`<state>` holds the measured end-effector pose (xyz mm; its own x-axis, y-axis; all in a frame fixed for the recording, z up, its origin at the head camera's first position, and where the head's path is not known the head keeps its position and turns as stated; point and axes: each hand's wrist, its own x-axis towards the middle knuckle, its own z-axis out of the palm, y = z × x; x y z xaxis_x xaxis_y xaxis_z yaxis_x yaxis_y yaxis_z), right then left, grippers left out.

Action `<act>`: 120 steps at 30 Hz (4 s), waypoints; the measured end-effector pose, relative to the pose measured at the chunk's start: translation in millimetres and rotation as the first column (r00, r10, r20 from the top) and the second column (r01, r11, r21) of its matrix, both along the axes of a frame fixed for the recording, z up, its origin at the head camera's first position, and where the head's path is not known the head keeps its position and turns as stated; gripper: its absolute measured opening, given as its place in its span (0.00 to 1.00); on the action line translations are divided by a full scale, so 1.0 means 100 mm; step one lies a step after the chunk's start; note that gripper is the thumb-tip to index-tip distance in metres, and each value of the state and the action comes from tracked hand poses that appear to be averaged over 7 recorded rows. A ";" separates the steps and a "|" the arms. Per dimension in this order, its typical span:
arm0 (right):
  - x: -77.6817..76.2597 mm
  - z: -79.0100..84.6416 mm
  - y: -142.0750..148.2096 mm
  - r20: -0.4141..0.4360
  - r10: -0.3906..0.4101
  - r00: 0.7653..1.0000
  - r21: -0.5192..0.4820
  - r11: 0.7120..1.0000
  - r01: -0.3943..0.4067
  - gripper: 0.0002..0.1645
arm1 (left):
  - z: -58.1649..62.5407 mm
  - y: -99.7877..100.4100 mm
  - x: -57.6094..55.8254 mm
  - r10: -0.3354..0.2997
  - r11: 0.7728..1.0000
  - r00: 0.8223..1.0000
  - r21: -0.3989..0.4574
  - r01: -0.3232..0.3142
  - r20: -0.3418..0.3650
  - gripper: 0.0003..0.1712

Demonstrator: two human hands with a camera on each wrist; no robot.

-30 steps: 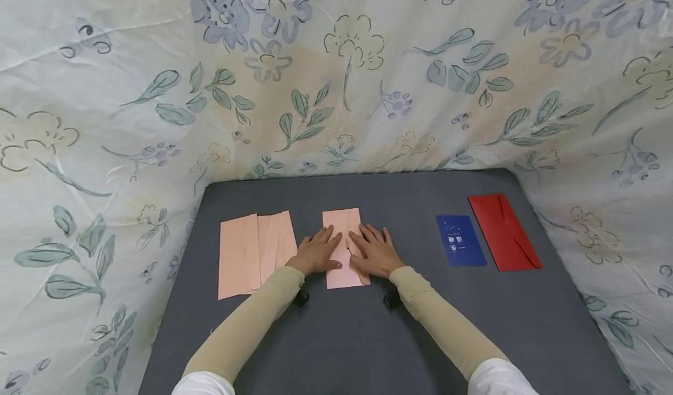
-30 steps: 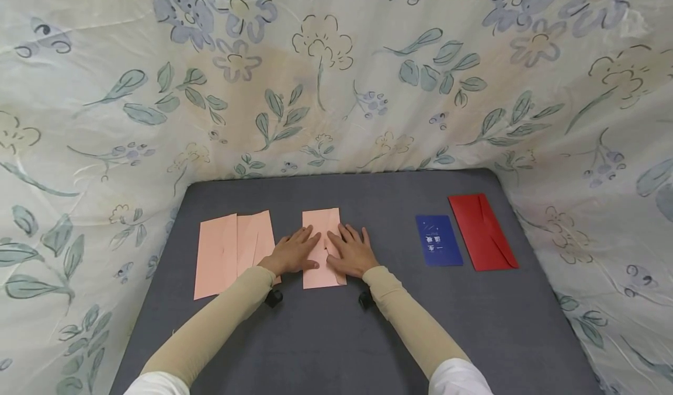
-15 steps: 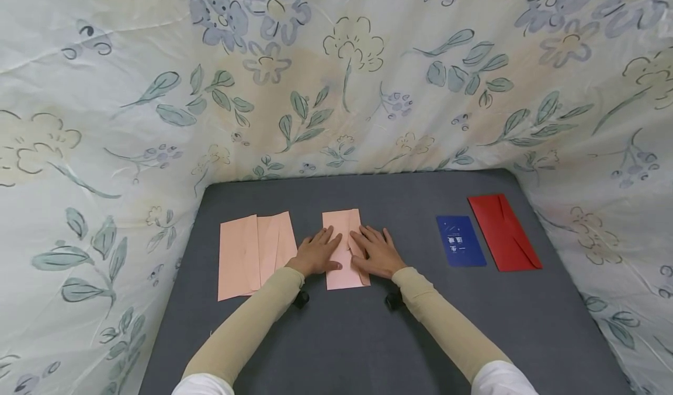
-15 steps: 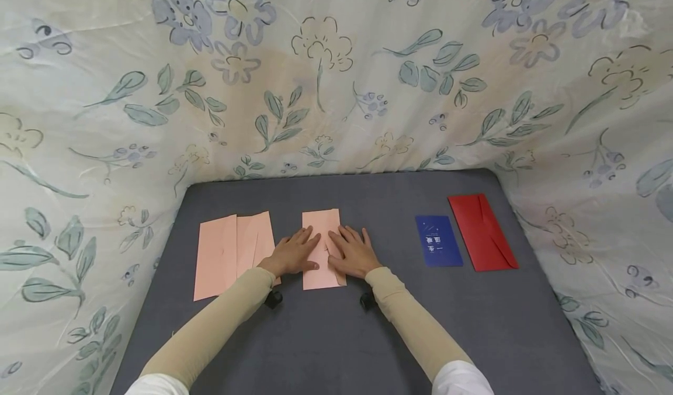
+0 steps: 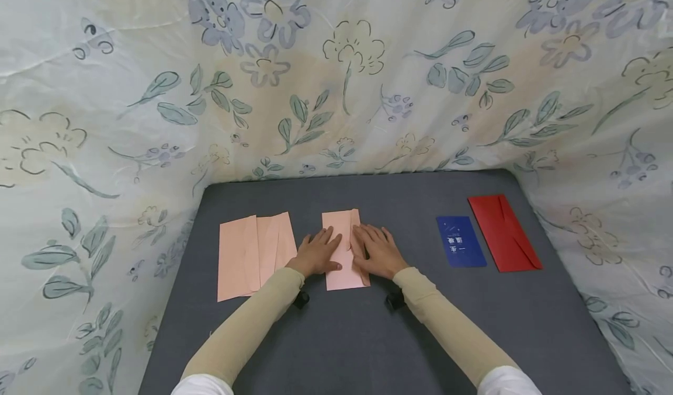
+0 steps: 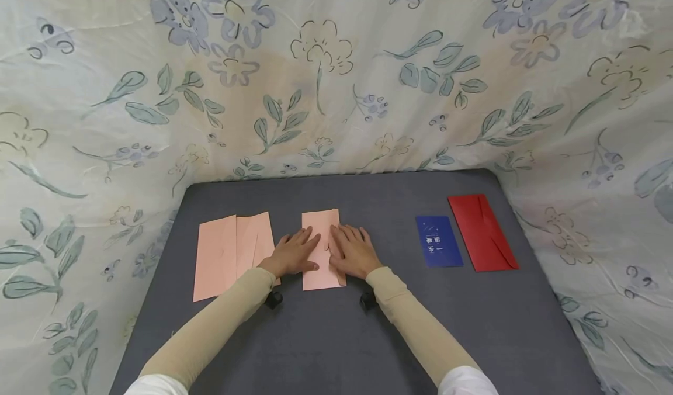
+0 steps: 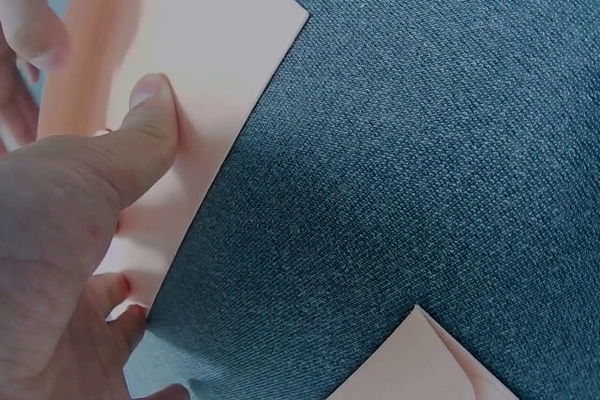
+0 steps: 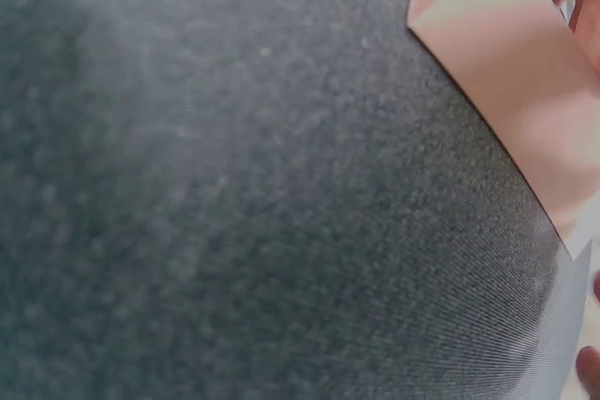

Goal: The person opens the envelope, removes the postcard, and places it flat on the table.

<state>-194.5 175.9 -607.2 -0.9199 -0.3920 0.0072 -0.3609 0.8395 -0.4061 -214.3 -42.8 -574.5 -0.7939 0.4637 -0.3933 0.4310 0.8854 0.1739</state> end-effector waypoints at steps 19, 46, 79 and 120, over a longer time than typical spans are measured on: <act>0.03 -0.03 0.27 -0.121 0.078 0.990 0.058 0.996 -0.071 0.30 | -0.08 0.05 0.06 0.034 0.999 0.999 0.016 -0.034 0.002 0.50; 0.03 -0.10 0.30 0.065 -0.026 0.998 0.076 0.997 0.021 0.30 | -0.15 0.03 -0.01 0.029 0.999 1.000 0.019 -0.029 0.006 0.52; -0.23 0.22 -0.16 0.290 -0.197 0.936 0.092 0.980 0.178 0.31 | -0.11 0.05 0.07 0.040 0.998 0.998 0.042 -0.041 0.039 0.50; -0.36 0.09 0.08 0.380 -0.103 0.919 -0.161 0.971 0.175 0.30 | -0.07 -0.15 -0.01 0.108 0.951 0.970 0.261 -0.165 0.217 0.75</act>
<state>-230.0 184.4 -597.9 -0.9169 -0.2848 -0.2796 -0.0418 0.7654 -0.6423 -215.2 -57.4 -581.5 -0.7767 0.4688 -0.4207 0.2415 0.8385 0.4884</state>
